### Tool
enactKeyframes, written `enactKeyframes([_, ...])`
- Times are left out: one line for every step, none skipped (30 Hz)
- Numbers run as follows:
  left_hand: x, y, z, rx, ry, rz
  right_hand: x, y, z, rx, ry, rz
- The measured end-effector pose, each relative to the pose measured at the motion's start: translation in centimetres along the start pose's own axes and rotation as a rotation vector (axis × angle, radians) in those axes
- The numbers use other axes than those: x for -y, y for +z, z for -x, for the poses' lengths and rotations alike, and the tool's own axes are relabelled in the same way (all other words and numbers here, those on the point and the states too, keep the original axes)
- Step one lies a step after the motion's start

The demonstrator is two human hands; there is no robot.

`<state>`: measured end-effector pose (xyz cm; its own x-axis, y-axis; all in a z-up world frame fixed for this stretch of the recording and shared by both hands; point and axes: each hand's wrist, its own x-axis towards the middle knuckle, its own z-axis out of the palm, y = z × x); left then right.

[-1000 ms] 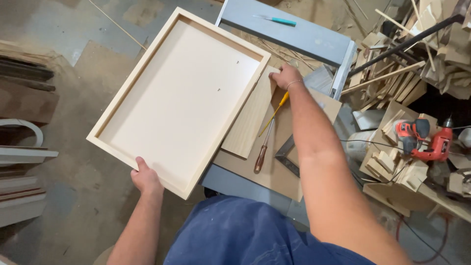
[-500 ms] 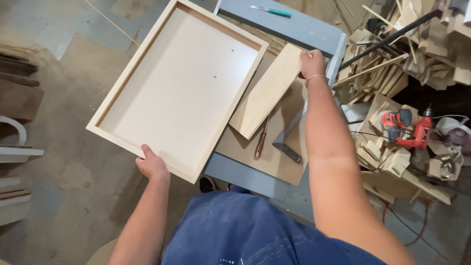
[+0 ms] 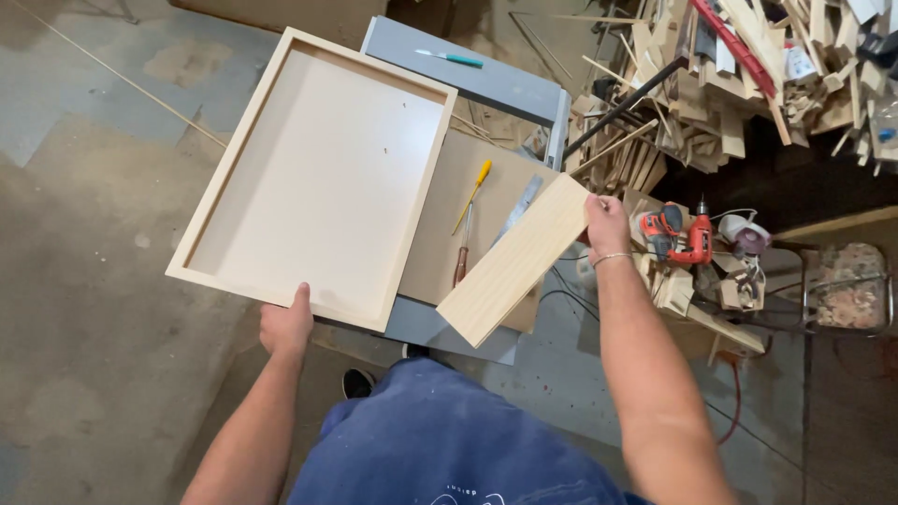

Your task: Measuring and assembling a wooden box using a ruler and screwdriver

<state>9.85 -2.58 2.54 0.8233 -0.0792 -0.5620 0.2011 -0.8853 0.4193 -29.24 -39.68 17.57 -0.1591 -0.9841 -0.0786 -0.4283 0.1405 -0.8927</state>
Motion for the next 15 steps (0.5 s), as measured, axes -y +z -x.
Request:
enactKeyframes([-0.9, -0.9, 1.0, 0.036, 0.036, -0.082, 1.0, 0.3, 1.0, 0.0, -0.021, 0.037])
enactKeyframes([-1.0, -1.2, 1.1, 0.037, 0.032, -0.083, 1.3, 1.5, 1.1, 0.003, -0.02, 0.041])
enactKeyframes([-1.2, -1.5, 1.2, 0.041, 0.048, -0.127, 1.6, 2.7, 1.1, 0.023, -0.022, 0.068])
enactKeyframes([-1.0, -1.7, 1.6, 0.043, 0.055, -0.171, 1.7, 4.1, 1.0, 0.052, -0.023, 0.096])
enactKeyframes([-0.6, -1.5, 1.8, 0.042, 0.043, -0.171, 1.1, 5.4, 0.0, 0.063, -0.022, 0.101])
enactKeyframes([-0.3, -1.6, 1.9, 0.018, 0.073, -0.191, 0.7, 7.2, -1.2, 0.092, -0.016, 0.13])
enactKeyframes([-0.1, -1.6, 2.0, -0.006, 0.102, -0.211, 0.4, 9.1, -2.4, 0.121, -0.01, 0.159])
enactKeyframes([-0.3, -2.4, 3.9, -0.013, 0.08, -0.207, -0.1, 10.6, -3.5, 0.143, -0.013, 0.164])
enactKeyframes([-0.6, -3.2, 5.8, -0.036, 0.094, -0.203, -0.6, 12.1, -4.6, 0.17, -0.028, 0.293])
enactKeyframes([-1.6, -3.9, 7.2, -0.069, 0.11, -0.192, -0.6, 14.3, -6.3, 0.197, -0.055, 0.412])
enactKeyframes([-1.3, -3.6, 9.2, -0.087, 0.091, -0.18, -1.7, 15.4, -7.6, 0.221, -0.07, 0.407])
enactKeyframes([-1.4, -3.5, 10.8, -0.038, 0.133, -0.135, -2.2, 17.3, -9.1, 0.266, -0.054, 0.348])
enactKeyframes([-1.5, -3.2, 12.4, 0.009, 0.176, -0.09, -2.9, 19.4, -10.6, 0.312, -0.037, 0.29])
enactKeyframes([-1.4, -2.5, 13.9, 0.0, 0.144, -0.087, -4.6, 21.8, -13.2, 0.343, -0.039, 0.299])
enactKeyframes([-1.5, -1.6, 15.3, 0.051, 0.172, -0.069, -6.5, 24.5, -15.8, 0.371, -0.065, 0.377])
